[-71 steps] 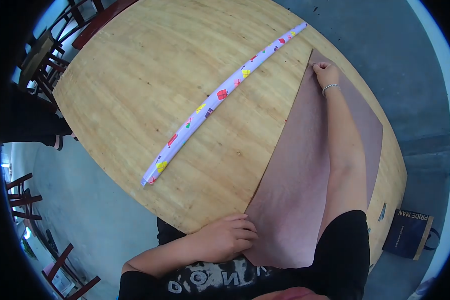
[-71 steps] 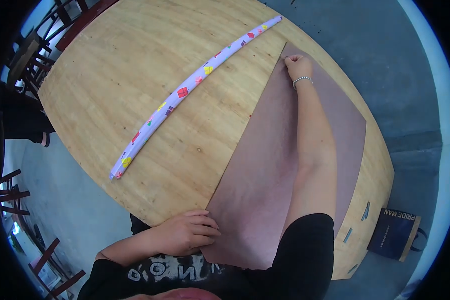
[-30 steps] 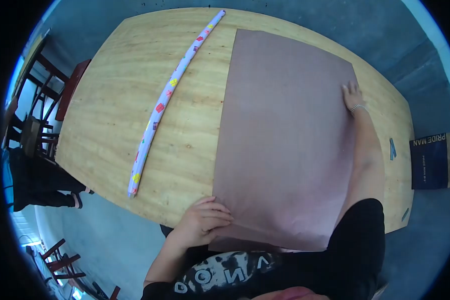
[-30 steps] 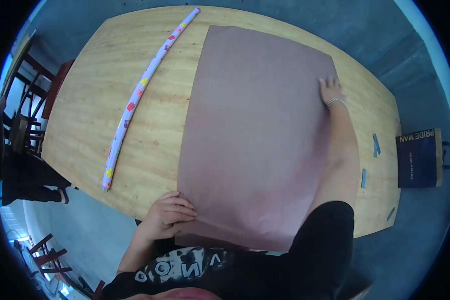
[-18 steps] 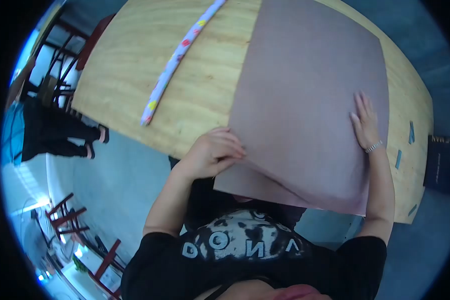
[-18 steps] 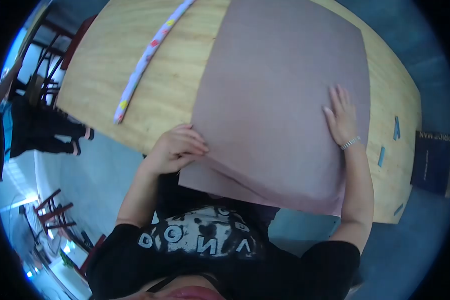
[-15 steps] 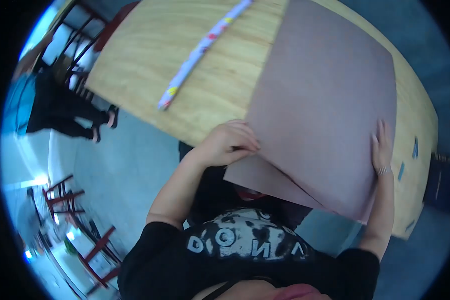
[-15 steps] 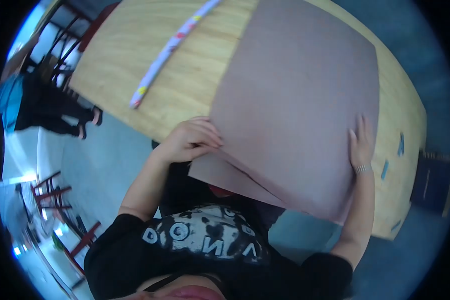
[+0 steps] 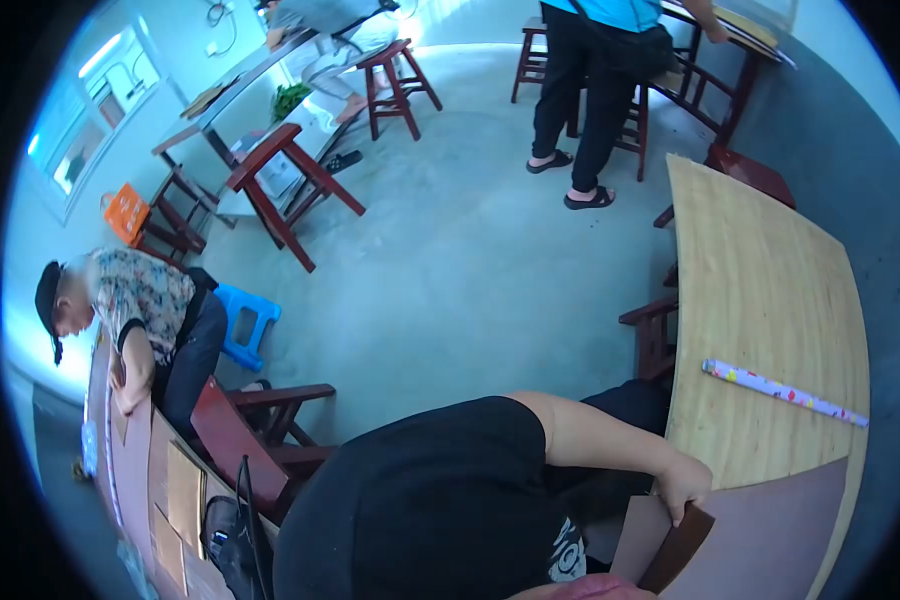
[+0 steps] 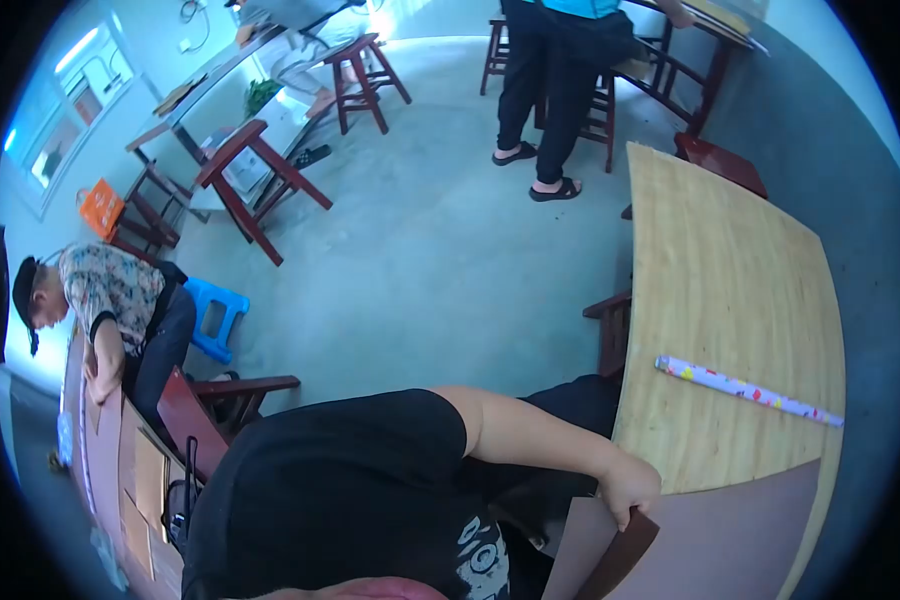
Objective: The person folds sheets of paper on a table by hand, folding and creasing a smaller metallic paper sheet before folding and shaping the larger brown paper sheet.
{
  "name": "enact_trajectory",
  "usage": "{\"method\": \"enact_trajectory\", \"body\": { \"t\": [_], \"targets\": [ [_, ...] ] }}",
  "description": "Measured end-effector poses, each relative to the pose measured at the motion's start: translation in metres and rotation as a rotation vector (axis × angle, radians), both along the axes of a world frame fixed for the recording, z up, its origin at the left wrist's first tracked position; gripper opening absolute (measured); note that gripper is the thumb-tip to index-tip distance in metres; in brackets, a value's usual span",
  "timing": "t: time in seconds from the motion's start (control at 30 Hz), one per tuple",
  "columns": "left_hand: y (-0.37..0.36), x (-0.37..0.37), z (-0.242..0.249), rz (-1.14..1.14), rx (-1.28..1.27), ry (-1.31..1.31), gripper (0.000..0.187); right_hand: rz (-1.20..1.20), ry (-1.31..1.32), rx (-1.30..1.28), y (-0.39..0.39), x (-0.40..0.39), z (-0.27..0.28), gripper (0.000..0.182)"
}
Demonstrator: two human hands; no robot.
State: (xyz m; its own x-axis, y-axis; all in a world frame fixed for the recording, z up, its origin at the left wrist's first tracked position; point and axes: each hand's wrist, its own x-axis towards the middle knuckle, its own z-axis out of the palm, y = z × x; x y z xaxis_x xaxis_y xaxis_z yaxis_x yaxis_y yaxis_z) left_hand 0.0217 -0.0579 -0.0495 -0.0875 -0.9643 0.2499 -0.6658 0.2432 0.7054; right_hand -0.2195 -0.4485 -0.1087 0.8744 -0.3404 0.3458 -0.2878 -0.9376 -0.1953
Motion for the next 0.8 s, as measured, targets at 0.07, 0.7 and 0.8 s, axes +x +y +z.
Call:
{"method": "enact_trajectory", "body": {
  "t": [0.07, 0.7, 0.8],
  "targets": [
    [0.008, 0.000, 0.012, -0.002, 0.115, 0.020, 0.031, 0.032, 0.006, 0.038, 0.004, 0.022, 0.008, 0.051],
    [0.014, 0.009, 0.012, -0.134, 0.079, 0.210, 0.022, -0.679, 0.150, 0.453, 0.295, -0.208, 0.154, 0.044],
    [0.018, 0.000, 0.024, -0.083, 0.052, 0.382, 0.019, -0.401, 0.089, 0.624, 0.342, -0.195, 0.173, 0.048]
  ]
}}
